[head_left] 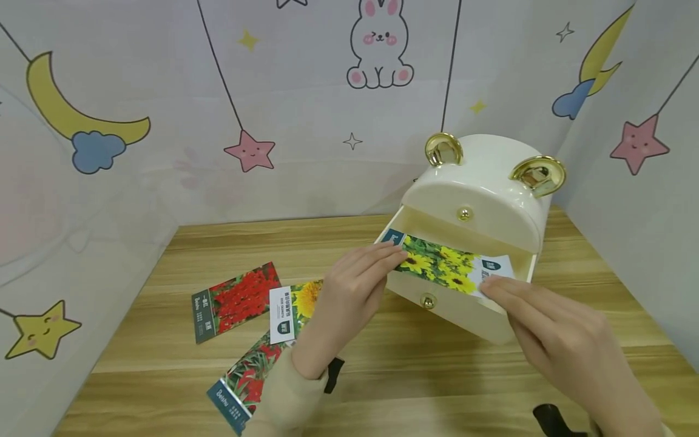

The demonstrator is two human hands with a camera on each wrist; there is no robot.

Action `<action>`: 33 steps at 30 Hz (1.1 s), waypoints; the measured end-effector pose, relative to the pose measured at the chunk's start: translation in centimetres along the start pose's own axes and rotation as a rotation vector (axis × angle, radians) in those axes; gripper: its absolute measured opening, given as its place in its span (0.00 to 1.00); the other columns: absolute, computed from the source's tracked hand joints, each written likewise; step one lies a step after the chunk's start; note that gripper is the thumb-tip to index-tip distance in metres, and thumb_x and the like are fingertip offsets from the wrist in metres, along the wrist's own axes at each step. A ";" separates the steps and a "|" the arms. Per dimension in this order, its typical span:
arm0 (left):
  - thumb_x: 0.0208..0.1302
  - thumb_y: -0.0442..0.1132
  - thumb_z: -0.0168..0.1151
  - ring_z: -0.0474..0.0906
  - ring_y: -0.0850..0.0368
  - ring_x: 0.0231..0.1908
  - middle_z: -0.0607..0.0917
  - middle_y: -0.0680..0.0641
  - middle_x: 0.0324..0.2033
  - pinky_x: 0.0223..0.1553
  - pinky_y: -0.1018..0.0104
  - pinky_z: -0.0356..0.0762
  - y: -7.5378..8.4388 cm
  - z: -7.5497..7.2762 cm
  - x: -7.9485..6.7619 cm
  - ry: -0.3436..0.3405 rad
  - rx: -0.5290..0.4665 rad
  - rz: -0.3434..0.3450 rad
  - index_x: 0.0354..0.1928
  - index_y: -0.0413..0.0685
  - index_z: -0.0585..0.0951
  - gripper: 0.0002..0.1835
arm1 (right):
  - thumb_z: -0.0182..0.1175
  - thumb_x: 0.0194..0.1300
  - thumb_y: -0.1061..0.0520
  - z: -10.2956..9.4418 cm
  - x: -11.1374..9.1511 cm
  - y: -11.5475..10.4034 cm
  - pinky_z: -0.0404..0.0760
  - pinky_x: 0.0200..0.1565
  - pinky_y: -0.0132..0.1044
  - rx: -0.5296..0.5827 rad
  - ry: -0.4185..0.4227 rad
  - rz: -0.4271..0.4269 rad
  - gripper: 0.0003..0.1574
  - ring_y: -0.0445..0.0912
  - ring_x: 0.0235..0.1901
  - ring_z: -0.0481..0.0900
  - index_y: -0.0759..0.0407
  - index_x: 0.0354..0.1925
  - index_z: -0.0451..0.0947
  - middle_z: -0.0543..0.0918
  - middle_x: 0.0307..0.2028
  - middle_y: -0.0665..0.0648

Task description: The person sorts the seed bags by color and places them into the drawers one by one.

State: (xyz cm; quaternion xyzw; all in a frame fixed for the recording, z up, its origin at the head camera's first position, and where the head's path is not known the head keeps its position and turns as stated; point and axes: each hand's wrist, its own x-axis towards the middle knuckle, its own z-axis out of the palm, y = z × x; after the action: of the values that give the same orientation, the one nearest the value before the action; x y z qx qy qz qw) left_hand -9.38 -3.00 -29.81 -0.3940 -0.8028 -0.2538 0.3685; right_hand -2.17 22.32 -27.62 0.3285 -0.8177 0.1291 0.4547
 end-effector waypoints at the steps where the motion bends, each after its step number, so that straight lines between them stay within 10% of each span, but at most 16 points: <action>1: 0.58 0.29 0.57 0.78 0.59 0.50 0.84 0.51 0.46 0.56 0.68 0.75 -0.1 0.2 0.0 -0.002 -0.003 -0.003 0.48 0.49 0.81 0.16 | 0.41 0.68 0.54 0.0 0.0 0.0 0.78 0.30 0.33 -0.001 -0.001 0.002 0.22 0.44 0.30 0.82 0.53 0.42 0.83 0.86 0.35 0.50; 33: 0.59 0.42 0.59 0.79 0.60 0.48 0.84 0.50 0.45 0.52 0.73 0.77 -2.6 4.3 0.8 -0.115 -0.030 0.049 0.46 0.47 0.81 0.14 | 0.36 0.70 0.50 1.6 -1.5 2.7 0.78 0.26 0.39 -0.053 -0.147 0.107 0.26 0.45 0.30 0.84 0.52 0.44 0.82 0.86 0.35 0.50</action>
State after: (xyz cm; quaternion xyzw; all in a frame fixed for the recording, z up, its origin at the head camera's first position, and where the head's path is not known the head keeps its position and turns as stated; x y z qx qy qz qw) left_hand -13.49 -1.07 -32.11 -0.4331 -0.8089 -0.2334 0.3220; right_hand -4.42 24.23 -29.50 0.2806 -0.8683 0.1073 0.3946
